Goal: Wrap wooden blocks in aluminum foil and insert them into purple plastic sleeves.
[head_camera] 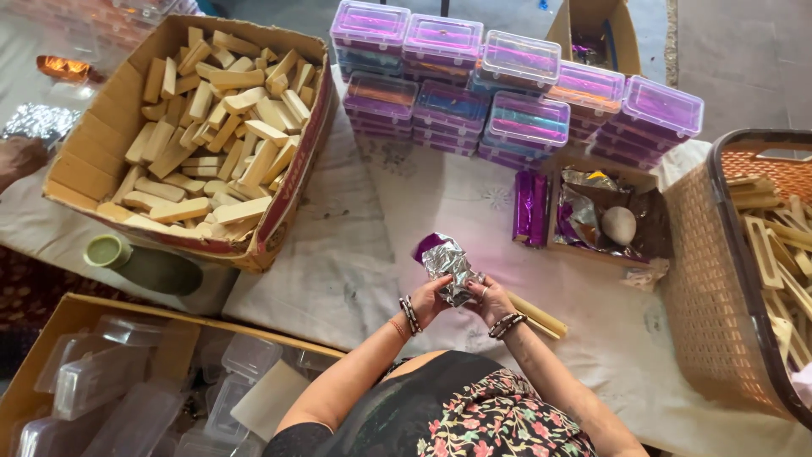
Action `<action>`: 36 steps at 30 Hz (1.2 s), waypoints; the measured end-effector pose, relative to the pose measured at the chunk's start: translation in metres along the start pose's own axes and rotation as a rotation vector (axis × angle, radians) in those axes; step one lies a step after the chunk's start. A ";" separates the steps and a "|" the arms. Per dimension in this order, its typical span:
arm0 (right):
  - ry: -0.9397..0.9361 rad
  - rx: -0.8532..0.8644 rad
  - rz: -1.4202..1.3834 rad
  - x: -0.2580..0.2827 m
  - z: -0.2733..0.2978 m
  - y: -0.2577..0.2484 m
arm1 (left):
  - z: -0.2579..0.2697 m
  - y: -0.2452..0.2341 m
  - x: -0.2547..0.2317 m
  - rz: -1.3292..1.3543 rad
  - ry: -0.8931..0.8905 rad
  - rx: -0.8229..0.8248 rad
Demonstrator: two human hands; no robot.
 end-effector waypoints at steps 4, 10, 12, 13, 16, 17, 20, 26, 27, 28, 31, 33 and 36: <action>-0.102 0.029 0.016 0.016 -0.014 -0.006 | 0.010 -0.008 -0.022 -0.094 0.032 -0.046; -0.259 0.129 0.407 0.033 0.005 0.016 | -0.022 -0.099 0.001 -0.334 0.175 -0.263; -0.272 -0.065 0.657 0.037 0.006 0.004 | -0.033 -0.132 0.018 -0.444 0.159 -0.316; -0.269 -0.070 0.655 0.031 0.005 0.002 | -0.026 -0.129 0.020 -0.443 0.154 -0.315; -0.233 -0.213 0.638 0.020 0.001 -0.012 | -0.008 -0.126 0.025 -0.542 0.050 -0.390; -0.251 -0.258 0.745 0.018 0.001 -0.016 | -0.002 -0.126 0.024 -0.571 0.026 -0.437; -0.290 -0.342 0.928 0.018 0.015 -0.007 | 0.012 -0.122 0.015 -0.622 -0.002 -0.525; -0.402 -0.515 1.248 0.036 0.041 0.027 | 0.016 -0.127 -0.004 -0.675 0.124 -0.622; -0.441 -0.527 1.300 0.038 0.046 0.033 | 0.017 -0.128 -0.006 -0.647 0.157 -0.629; -0.438 -0.528 1.300 0.035 0.046 0.031 | 0.024 -0.120 -0.013 -0.647 0.154 -0.629; -0.455 -0.592 1.386 0.034 0.047 0.029 | 0.056 -0.091 -0.048 -0.795 0.124 -0.775; -0.507 -0.552 1.379 0.034 0.050 0.037 | 0.095 -0.032 -0.105 -1.338 0.483 -0.952; -0.624 -0.491 1.430 0.029 0.049 0.038 | 0.058 -0.015 -0.061 -1.724 0.854 -0.720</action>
Point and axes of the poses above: each hand's wrist, its own z-axis away from the middle knuckle, its own y-axis out of the palm, x = y × z, the point moved 8 cm from there along -z, towards the middle knuckle, and after that the axes turned 15 degrees about -z, right-handed, at the moved point
